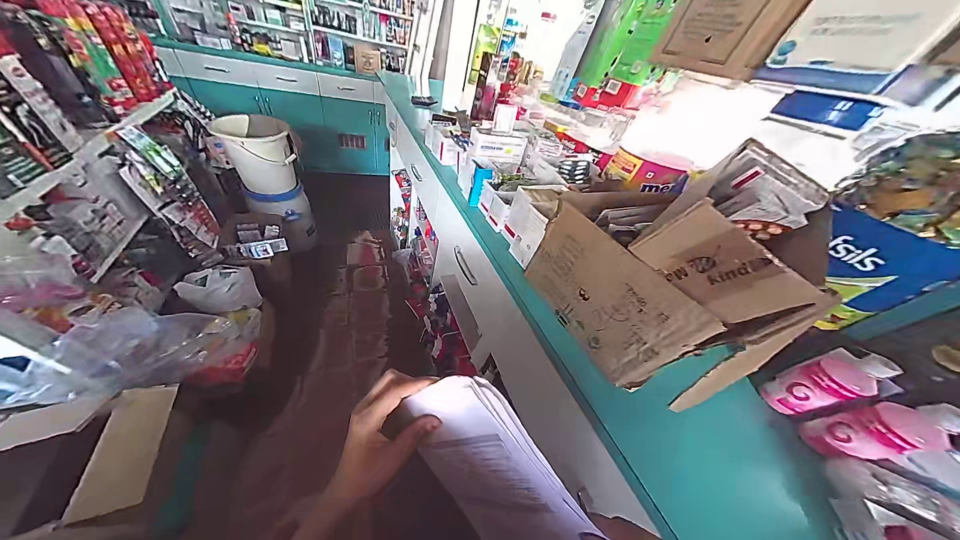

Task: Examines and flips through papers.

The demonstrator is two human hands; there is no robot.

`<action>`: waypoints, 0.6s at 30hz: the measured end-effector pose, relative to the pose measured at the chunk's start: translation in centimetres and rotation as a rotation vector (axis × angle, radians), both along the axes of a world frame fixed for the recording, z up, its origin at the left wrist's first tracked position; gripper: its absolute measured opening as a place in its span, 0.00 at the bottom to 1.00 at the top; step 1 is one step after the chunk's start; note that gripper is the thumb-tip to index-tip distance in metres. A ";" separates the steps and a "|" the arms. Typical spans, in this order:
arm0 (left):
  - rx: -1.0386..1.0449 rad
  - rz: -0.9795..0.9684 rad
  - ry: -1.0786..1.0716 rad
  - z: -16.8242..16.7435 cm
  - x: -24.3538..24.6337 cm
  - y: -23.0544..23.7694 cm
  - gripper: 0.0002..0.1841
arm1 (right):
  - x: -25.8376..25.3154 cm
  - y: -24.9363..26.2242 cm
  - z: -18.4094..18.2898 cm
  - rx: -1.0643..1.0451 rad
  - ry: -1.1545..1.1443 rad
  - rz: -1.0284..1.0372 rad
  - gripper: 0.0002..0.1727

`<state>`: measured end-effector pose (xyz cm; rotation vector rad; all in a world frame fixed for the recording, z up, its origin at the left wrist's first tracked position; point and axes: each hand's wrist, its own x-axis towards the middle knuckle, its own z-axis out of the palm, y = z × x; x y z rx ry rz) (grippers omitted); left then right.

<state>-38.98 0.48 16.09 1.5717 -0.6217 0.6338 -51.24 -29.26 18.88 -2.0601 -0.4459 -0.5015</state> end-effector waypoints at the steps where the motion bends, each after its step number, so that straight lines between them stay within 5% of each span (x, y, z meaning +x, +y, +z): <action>1: -0.052 -0.016 0.052 -0.3 0.4 0.9 0.15 | 0.9 0.9 0.4 0.067 0.069 0.062 0.09; 7: -0.408 -0.016 0.299 -3.1 3.3 5.7 0.12 | 6.7 8.9 0.9 0.600 0.469 0.258 0.08; 11: -0.506 -0.040 0.411 -5.3 5.0 8.8 0.13 | 10.5 12.8 1.0 0.710 0.485 0.352 0.08; 13: -0.453 -0.001 0.409 -6.8 5.6 10.2 0.16 | 12.1 14.7 1.1 0.667 0.482 0.409 0.09; 18: -0.037 0.174 0.166 -7.7 5.2 13.8 0.42 | 15.2 19.3 0.7 0.555 0.535 0.415 0.09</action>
